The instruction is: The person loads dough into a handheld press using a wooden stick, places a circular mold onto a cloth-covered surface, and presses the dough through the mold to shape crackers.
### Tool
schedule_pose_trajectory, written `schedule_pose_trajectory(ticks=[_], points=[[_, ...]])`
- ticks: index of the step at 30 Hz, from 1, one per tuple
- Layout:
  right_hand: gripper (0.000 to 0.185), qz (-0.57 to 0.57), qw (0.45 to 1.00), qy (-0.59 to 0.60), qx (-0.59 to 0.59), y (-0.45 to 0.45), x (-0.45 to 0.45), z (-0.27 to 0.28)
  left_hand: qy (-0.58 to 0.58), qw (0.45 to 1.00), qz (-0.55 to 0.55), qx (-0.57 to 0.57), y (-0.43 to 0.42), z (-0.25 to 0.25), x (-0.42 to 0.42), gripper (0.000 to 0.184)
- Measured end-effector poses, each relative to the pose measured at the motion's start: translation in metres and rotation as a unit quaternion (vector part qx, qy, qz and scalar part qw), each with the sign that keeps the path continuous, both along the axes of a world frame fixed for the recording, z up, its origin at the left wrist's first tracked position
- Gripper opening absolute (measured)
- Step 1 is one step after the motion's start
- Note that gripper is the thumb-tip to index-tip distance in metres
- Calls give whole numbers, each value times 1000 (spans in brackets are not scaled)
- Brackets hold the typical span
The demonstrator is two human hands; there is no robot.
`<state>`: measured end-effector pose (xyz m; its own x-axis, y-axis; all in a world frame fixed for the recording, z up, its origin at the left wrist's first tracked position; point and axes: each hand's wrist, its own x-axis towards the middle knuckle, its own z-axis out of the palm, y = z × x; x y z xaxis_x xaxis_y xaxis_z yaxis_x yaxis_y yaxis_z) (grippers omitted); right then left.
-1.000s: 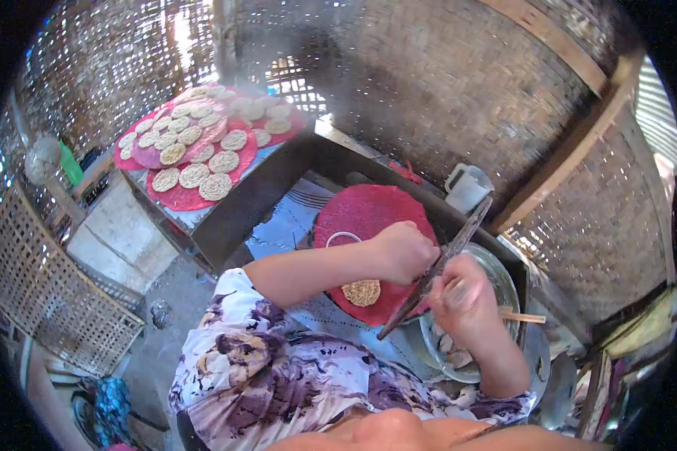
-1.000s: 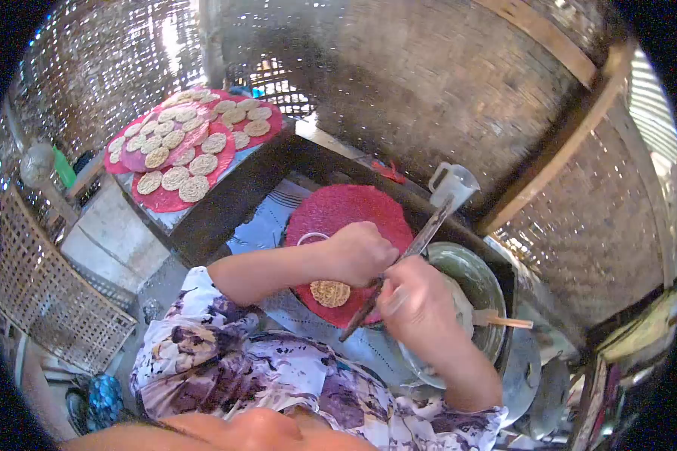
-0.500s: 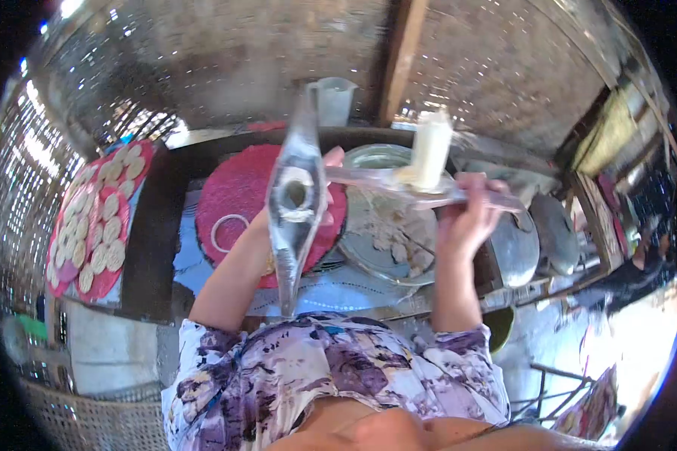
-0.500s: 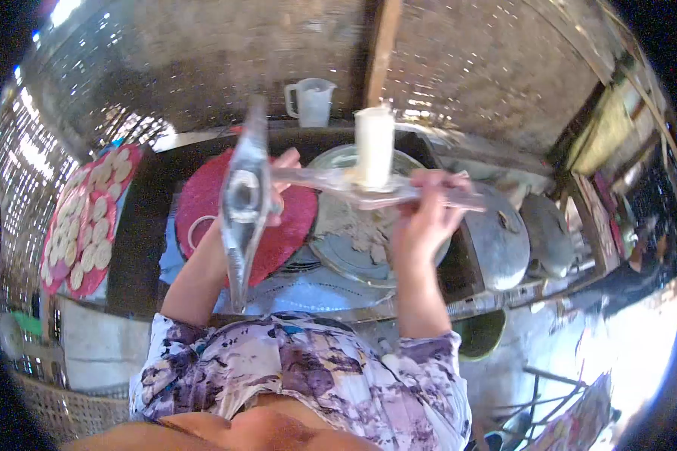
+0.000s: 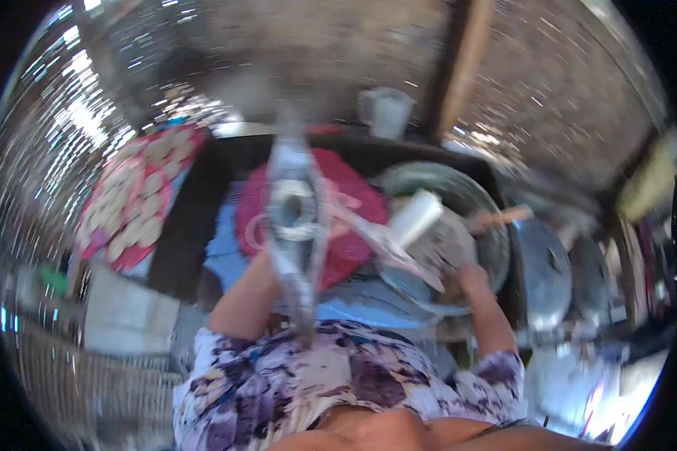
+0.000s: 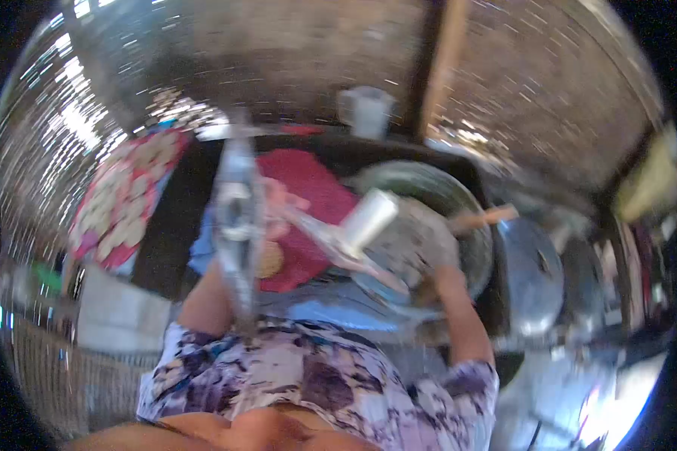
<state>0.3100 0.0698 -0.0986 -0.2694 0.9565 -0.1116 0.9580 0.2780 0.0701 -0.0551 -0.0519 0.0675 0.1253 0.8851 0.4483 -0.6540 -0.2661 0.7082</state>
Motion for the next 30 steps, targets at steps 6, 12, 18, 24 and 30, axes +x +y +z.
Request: schedule_pose_trajectory(ticks=[6,12,18,24,30], points=[[12,91,972,-215,-4,24,30,6,-20,996,26,-85,2,-17,-7,31],[12,154,970,-185,25,30,34,-3,74,993,88,-20,12,-50,-15,26],[14,211,968,-134,4,33,42,8,85,992,91,-27,6,-52,-14,26],[16,198,953,-210,-87,26,49,19,64,992,71,-81,-2,-65,-18,19],[23,220,955,-159,-121,8,37,19,-238,942,-100,-212,10,-96,-18,24]])
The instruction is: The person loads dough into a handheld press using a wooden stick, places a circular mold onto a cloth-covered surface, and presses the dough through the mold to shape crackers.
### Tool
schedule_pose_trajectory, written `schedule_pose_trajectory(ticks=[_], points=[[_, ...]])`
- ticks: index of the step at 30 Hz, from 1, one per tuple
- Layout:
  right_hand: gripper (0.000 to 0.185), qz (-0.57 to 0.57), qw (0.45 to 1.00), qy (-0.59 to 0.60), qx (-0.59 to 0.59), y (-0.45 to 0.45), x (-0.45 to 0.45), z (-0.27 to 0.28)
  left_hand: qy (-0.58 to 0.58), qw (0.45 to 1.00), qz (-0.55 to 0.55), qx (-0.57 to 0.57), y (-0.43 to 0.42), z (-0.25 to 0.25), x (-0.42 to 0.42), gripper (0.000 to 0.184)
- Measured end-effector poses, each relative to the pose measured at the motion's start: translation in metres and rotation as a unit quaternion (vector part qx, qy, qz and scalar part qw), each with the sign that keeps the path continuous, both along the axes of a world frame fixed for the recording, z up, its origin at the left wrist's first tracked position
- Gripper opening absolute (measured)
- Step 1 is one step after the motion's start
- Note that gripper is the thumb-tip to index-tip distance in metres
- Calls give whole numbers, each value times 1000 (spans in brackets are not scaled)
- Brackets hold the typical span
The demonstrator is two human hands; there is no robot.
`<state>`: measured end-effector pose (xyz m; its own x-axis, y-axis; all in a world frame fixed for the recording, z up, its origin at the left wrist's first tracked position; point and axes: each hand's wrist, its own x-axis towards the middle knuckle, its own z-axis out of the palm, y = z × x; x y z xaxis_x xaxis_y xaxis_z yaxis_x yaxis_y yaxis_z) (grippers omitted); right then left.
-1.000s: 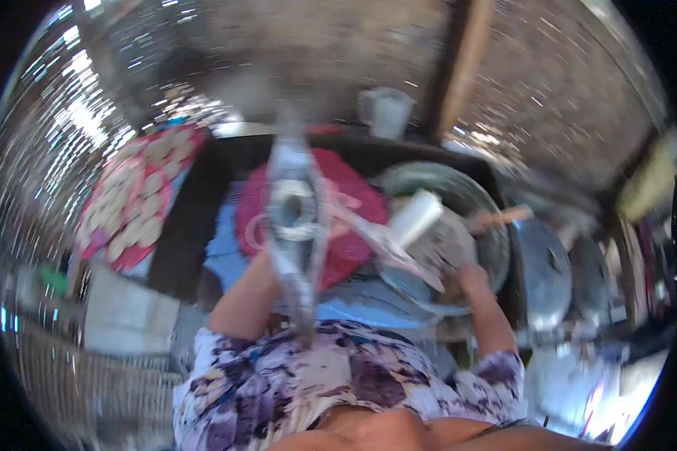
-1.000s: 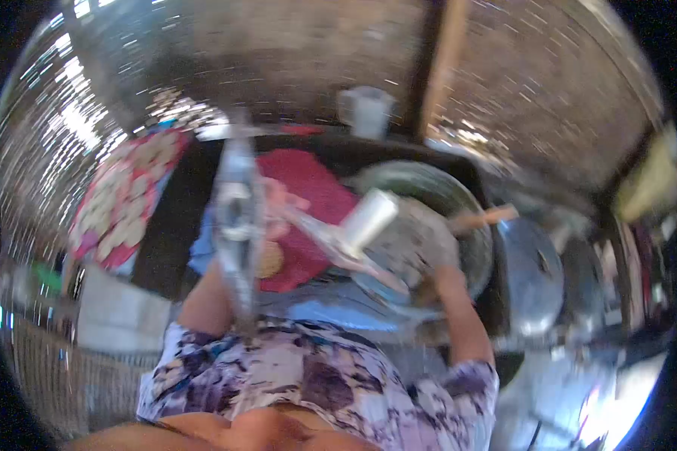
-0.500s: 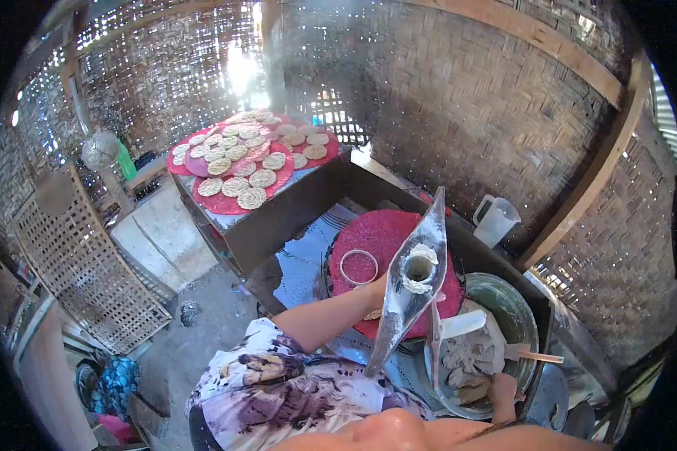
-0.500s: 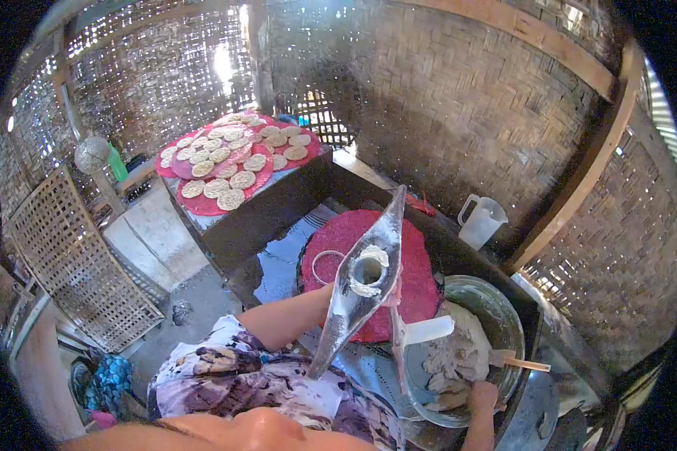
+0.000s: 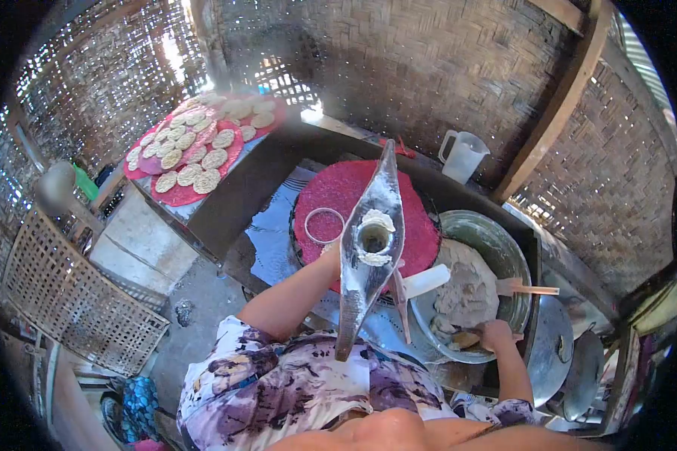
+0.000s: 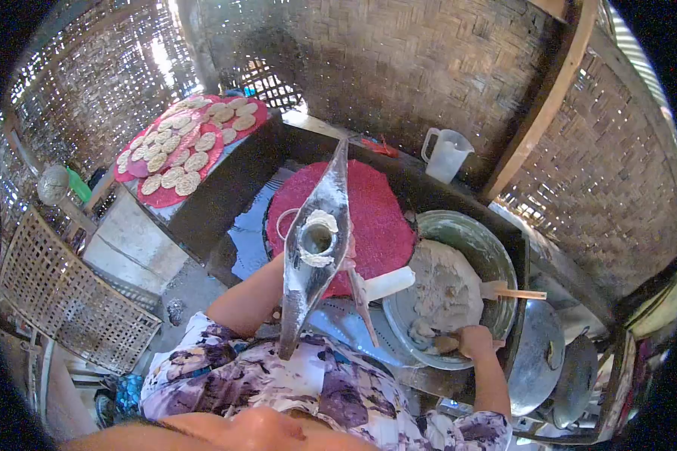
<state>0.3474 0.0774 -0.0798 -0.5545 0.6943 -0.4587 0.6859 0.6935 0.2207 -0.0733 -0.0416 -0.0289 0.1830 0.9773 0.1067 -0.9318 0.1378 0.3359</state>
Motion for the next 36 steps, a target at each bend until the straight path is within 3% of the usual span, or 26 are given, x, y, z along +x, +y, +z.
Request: schedule_pose_trajectory(ticks=[1,2,5,6,8,10,12,13,14,16,18,21,23,24,26,29,31,33,36], points=[[24,17,1000,-2,-11,-5,-11,8,172,983,55,37,-5,7,1,24],[23,4,999,10,-33,-13,-23,26,338,932,110,73,-11,12,0,24],[22,19,998,-55,-18,7,-7,-1,459,868,153,116,-19,20,2,23],[22,6,998,-52,-16,6,-5,6,460,865,151,134,-23,26,3,24],[22,-20,999,-47,-15,8,-5,34,185,975,35,122,-20,23,-1,24],[23,-9,1000,12,26,9,6,53,109,993,6,41,-33,55,3,22],[25,-70,997,-32,32,21,18,60,177,982,22,-61,-18,20,-9,18],[30,-92,995,1,43,9,12,86,295,948,62,-101,0,-30,-14,15],[30,-63,997,-10,43,11,16,91,406,895,161,88,-13,9,5,24],[22,-81,994,-48,52,7,10,102,448,835,236,216,-28,60,25,40],[17,-58,994,-55,76,7,13,96,389,891,190,138,-26,58,28,42],[13,-29,994,-84,56,8,14,65,372,905,172,115,-21,57,33,39],[12,-2,995,-89,37,10,12,53,498,808,253,189,-21,66,39,32],[12,18,996,-87,29,9,10,48,522,792,246,197,-19,64,36,33],[11,35,995,-97,6,6,7,40,406,885,177,143,-15,55,28,34],[12,41,993,-112,-19,-2,6,35,329,931,146,69,-20,64,30,38],[12,63,994,-89,-18,-5,10,32,458,867,177,82,-20,64,25,42],[14,58,993,-94,-40,-8,8,36,430,885,173,46,-21,69,29,42],[15,57,993,-89,-61,-9,6,38,484,857,172,44,-17,67,25,41]])
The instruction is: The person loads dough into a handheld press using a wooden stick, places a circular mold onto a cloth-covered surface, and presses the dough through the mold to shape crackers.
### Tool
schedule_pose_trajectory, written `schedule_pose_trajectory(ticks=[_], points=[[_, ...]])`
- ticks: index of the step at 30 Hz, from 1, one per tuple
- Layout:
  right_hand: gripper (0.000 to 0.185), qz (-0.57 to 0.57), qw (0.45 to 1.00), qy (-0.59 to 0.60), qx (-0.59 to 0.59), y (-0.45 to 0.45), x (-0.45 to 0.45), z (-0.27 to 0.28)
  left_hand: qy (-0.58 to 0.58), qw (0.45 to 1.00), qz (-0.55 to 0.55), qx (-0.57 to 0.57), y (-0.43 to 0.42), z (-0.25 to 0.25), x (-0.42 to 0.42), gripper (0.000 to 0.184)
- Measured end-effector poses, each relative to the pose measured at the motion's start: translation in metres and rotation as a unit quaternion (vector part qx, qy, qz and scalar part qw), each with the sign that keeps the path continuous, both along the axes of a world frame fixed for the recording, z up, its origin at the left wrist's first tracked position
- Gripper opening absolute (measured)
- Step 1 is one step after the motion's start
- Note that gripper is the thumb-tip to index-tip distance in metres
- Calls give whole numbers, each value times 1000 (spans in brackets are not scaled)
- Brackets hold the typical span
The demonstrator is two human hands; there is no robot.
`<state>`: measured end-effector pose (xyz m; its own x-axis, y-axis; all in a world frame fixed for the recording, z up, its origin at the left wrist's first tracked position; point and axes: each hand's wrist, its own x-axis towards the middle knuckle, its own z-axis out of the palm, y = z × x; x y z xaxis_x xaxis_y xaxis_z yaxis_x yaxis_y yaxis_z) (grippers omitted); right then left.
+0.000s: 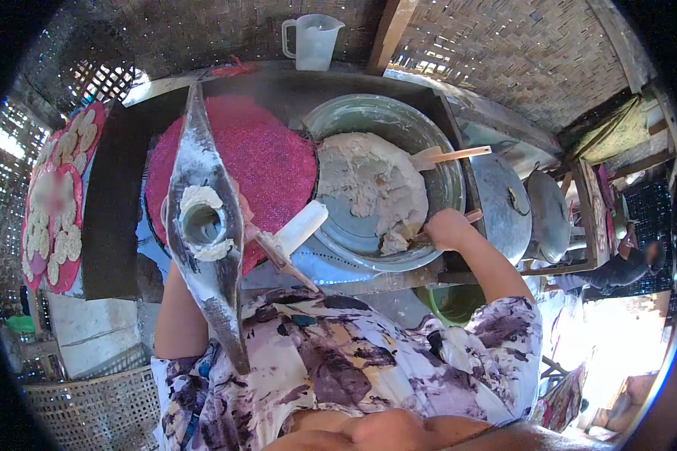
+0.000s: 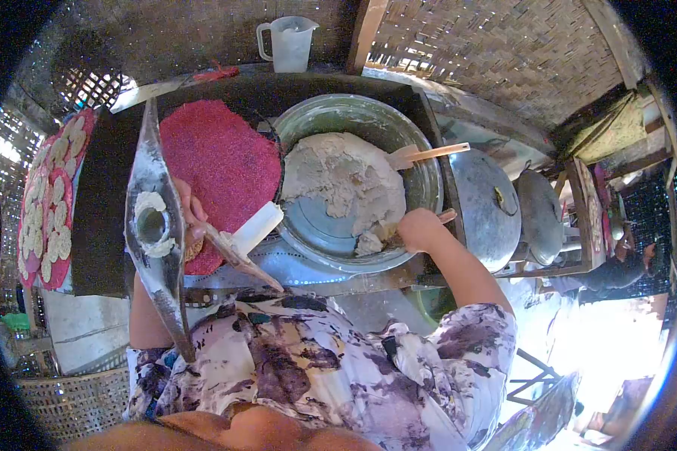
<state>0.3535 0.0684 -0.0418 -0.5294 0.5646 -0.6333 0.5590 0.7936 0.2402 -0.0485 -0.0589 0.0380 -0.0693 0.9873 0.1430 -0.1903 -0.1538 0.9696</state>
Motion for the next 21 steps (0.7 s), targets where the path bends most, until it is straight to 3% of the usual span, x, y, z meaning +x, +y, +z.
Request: schedule_pose_trajectory(ticks=[2,3,4,5,8,11,12,19,21], points=[[16,-31,999,14,-5,1,-1,6,86,996,-3,8,6,-13,-7,42],[17,-61,998,25,-5,-1,-5,17,239,965,42,99,9,-25,-10,36],[18,-91,995,35,-6,-3,-8,29,-42,998,1,-56,15,-34,-16,31],[21,-115,990,75,-22,-2,-7,39,-317,925,-42,-204,21,-32,-18,28],[29,-178,965,183,-62,1,2,77,-21,994,-81,-64,41,-40,-1,48],[36,-209,933,282,-83,1,5,126,228,969,-88,32,73,-20,29,42],[38,-204,921,321,-86,-1,7,143,321,942,-92,17,81,-14,37,39],[35,-167,857,472,-125,-3,-4,222,391,897,-157,134,114,-8,78,32],[33,-136,897,419,-29,-12,-22,242,419,879,-160,162,121,-17,82,37]])
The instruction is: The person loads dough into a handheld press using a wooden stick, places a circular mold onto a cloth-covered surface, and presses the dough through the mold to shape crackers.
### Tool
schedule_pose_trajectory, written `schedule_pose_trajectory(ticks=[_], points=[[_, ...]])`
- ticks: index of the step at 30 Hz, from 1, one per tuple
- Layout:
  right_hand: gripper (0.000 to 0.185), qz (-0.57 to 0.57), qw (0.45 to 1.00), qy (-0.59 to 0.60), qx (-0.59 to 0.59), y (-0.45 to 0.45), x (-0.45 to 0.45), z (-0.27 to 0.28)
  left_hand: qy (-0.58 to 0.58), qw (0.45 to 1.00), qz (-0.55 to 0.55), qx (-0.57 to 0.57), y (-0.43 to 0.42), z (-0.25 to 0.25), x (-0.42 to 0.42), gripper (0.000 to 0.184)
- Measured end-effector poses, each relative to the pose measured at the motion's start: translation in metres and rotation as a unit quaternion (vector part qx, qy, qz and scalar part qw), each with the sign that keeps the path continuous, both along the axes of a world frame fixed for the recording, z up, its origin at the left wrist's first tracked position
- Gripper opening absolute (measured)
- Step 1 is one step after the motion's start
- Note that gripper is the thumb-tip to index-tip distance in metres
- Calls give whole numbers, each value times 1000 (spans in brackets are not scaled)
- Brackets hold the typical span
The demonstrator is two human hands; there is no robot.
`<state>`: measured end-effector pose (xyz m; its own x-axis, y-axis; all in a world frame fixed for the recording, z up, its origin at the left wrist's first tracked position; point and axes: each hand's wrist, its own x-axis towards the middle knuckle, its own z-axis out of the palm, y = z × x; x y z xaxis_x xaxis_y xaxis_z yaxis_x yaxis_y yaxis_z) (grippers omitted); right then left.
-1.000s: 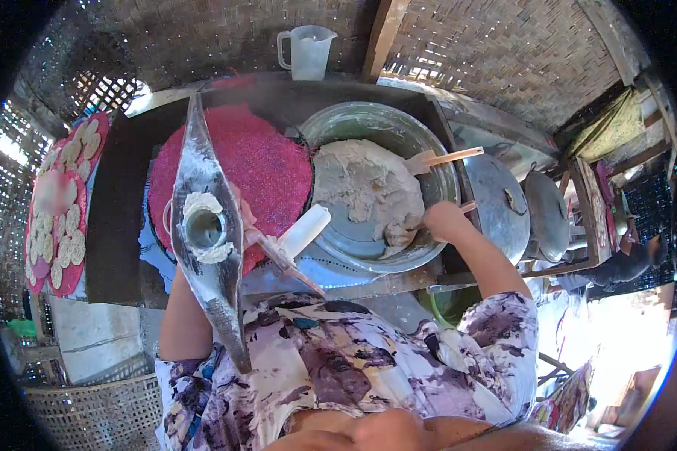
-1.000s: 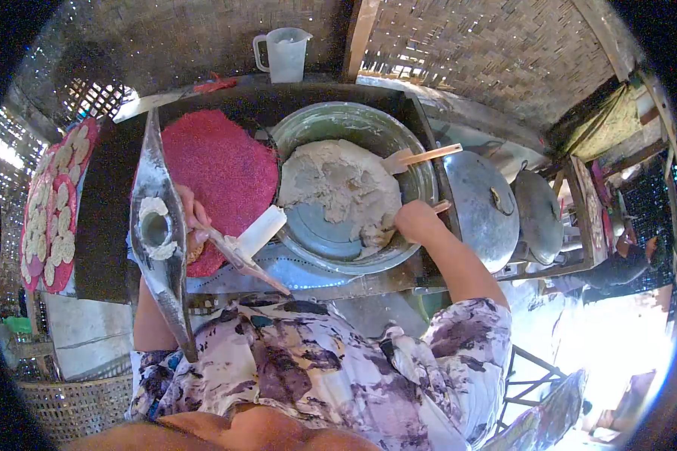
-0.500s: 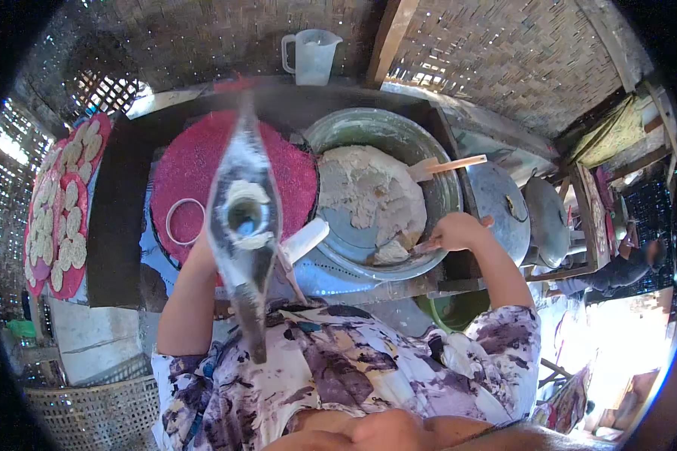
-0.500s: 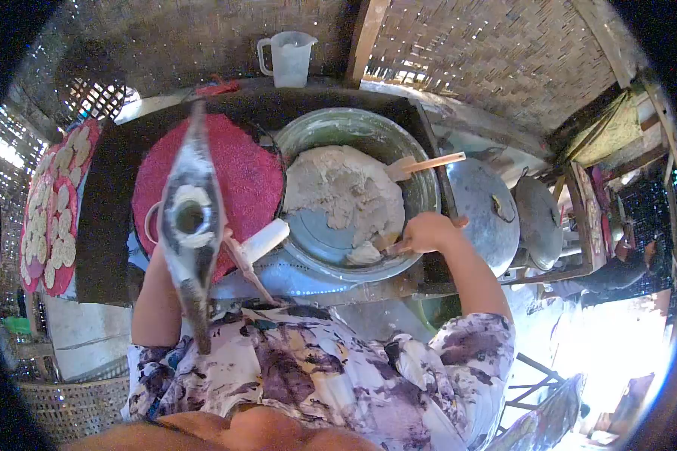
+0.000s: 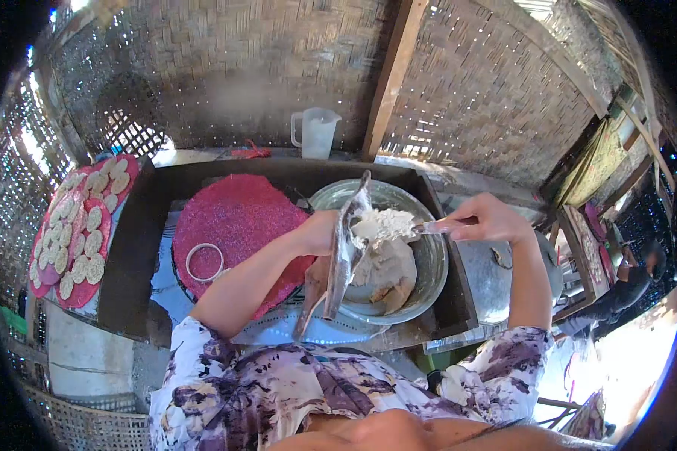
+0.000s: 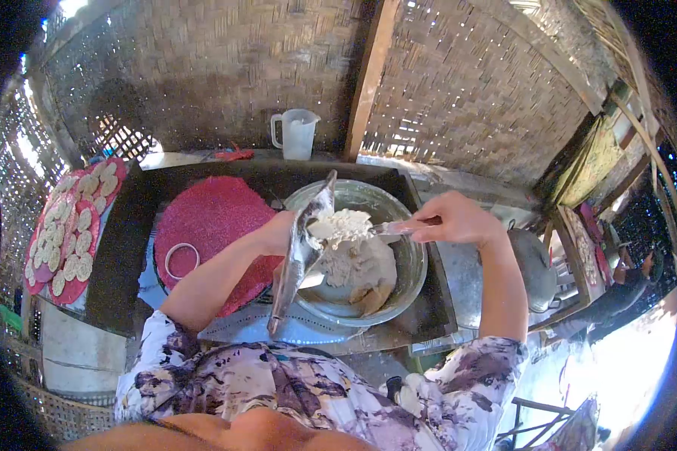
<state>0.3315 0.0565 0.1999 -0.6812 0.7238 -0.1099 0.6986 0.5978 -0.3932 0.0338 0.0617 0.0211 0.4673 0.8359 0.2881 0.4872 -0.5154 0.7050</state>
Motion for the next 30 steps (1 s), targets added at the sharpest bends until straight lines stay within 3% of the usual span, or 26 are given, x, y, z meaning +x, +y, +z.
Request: schedule_pose_trajectory(ticks=[2,6,7,10,11,13,15,18,22,23,26,30], points=[[30,18,988,-68,136,3,-9,6,32,999,4,38,7,-8,2,38],[22,124,928,-82,341,-3,-45,20,61,995,11,75,1,1,8,37],[17,128,914,-126,364,-14,-61,24,21,998,16,60,-5,10,10,37],[26,183,828,-126,515,-25,-94,-5,33,998,50,9,-7,18,8,39],[23,190,805,-127,548,-31,-99,-17,-15,998,65,-17,-10,23,8,41],[17,205,754,-128,611,-40,-105,-33,-2,998,64,21,-12,23,1,43],[13,208,793,-67,569,-36,-99,-27,49,995,79,33,-10,20,-6,43],[18,156,834,4,529,-26,-72,-5,-157,981,89,-67,-10,24,-7,35],[23,30,848,46,528,-20,-41,8,-210,962,90,-147,13,4,-31,41],[23,-7,850,47,525,-17,-38,6,-249,959,63,-120,14,0,-31,37],[19,45,865,88,491,1,-41,-17,-276,947,71,-147,14,-6,-19,36],[17,63,875,86,472,-7,-45,-2,-287,947,31,-137,6,1,-22,38]])
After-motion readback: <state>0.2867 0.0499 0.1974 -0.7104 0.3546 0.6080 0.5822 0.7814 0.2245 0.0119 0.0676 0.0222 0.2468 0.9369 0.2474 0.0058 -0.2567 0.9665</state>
